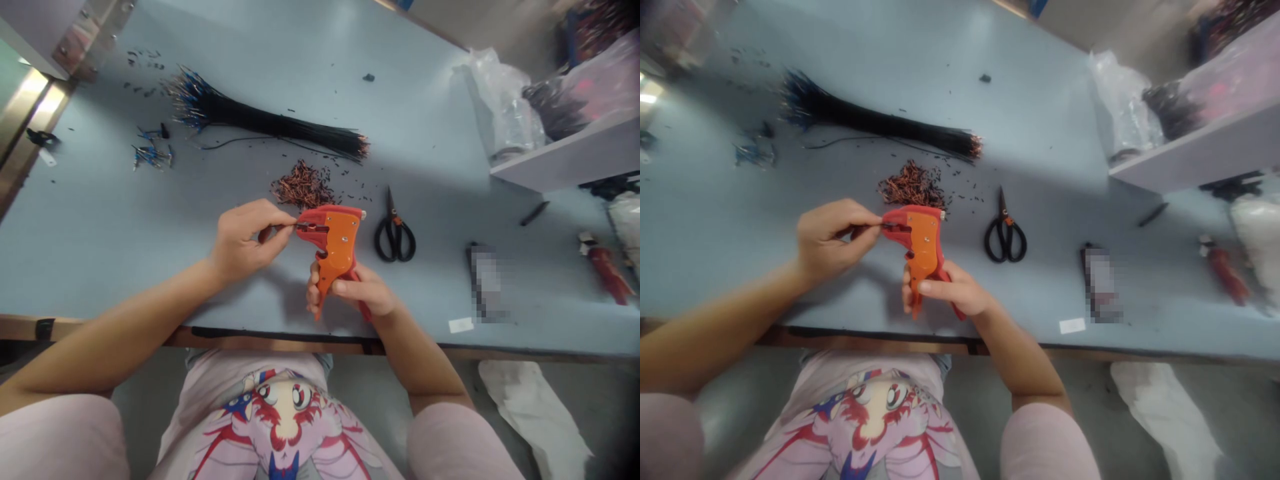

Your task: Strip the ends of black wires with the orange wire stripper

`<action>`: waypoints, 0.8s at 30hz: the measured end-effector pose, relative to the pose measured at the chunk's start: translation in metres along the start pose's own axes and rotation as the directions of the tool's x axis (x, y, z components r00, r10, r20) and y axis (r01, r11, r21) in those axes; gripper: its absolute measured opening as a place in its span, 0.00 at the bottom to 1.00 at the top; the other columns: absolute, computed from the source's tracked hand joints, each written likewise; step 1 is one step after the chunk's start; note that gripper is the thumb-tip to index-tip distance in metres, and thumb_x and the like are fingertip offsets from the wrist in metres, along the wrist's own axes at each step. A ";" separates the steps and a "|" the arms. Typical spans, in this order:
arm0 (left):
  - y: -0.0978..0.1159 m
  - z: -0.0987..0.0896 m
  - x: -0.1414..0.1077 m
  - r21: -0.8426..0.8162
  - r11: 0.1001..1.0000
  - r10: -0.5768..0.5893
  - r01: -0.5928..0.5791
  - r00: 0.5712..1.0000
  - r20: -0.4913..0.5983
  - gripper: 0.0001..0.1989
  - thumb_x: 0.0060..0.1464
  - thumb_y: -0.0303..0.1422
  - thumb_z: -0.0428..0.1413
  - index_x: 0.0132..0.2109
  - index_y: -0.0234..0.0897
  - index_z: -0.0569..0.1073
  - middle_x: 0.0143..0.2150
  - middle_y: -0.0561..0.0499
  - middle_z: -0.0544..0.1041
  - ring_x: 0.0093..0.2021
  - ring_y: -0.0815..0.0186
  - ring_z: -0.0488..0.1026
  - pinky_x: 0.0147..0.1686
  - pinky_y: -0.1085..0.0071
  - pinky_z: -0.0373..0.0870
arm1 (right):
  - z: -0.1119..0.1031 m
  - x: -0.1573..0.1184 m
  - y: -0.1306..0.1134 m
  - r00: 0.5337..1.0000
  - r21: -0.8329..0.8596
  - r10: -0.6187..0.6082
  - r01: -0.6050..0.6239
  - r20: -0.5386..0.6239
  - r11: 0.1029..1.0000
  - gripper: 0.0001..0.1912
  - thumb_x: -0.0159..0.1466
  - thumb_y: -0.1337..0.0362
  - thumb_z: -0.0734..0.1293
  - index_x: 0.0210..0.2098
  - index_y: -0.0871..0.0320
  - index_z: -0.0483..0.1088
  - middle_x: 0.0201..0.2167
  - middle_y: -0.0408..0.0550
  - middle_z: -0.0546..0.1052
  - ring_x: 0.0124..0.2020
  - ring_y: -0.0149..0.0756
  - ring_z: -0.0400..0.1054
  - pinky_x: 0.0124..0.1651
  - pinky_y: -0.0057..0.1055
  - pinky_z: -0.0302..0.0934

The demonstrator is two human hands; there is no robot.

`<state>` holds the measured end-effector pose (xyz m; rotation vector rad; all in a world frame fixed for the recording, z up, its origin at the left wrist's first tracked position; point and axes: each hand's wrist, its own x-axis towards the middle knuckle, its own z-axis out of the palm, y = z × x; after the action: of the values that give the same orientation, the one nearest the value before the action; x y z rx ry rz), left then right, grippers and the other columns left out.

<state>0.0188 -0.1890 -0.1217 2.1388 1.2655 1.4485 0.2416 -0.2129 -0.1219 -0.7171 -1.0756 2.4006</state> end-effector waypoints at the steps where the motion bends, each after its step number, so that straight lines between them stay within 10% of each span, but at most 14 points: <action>1: 0.000 0.000 0.000 -0.005 1.000 -0.003 0.003 1.000 0.004 0.05 0.54 0.28 0.54 0.31 0.39 0.74 0.23 0.54 0.74 0.21 0.73 0.65 0.23 0.74 0.63 | 0.000 0.000 0.000 1.000 -0.003 0.002 -0.002 0.000 1.000 0.17 0.60 0.58 0.69 0.42 0.64 0.67 0.33 0.51 0.73 0.31 0.39 0.72 0.33 0.39 0.69; 24: 0.000 -0.002 -0.001 -0.001 1.000 0.024 -0.024 0.999 0.026 0.05 0.54 0.26 0.54 0.32 0.37 0.74 0.23 0.55 0.72 0.22 0.74 0.63 0.24 0.75 0.61 | 0.000 0.001 0.000 0.997 -0.094 -0.010 0.003 -0.071 0.996 0.15 0.62 0.56 0.68 0.39 0.63 0.66 0.27 0.48 0.72 0.27 0.36 0.70 0.28 0.33 0.67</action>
<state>0.0172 -0.1900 -0.1218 2.1722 1.2343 1.4252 0.2407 -0.2124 -0.1221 -0.8238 -1.1663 2.3133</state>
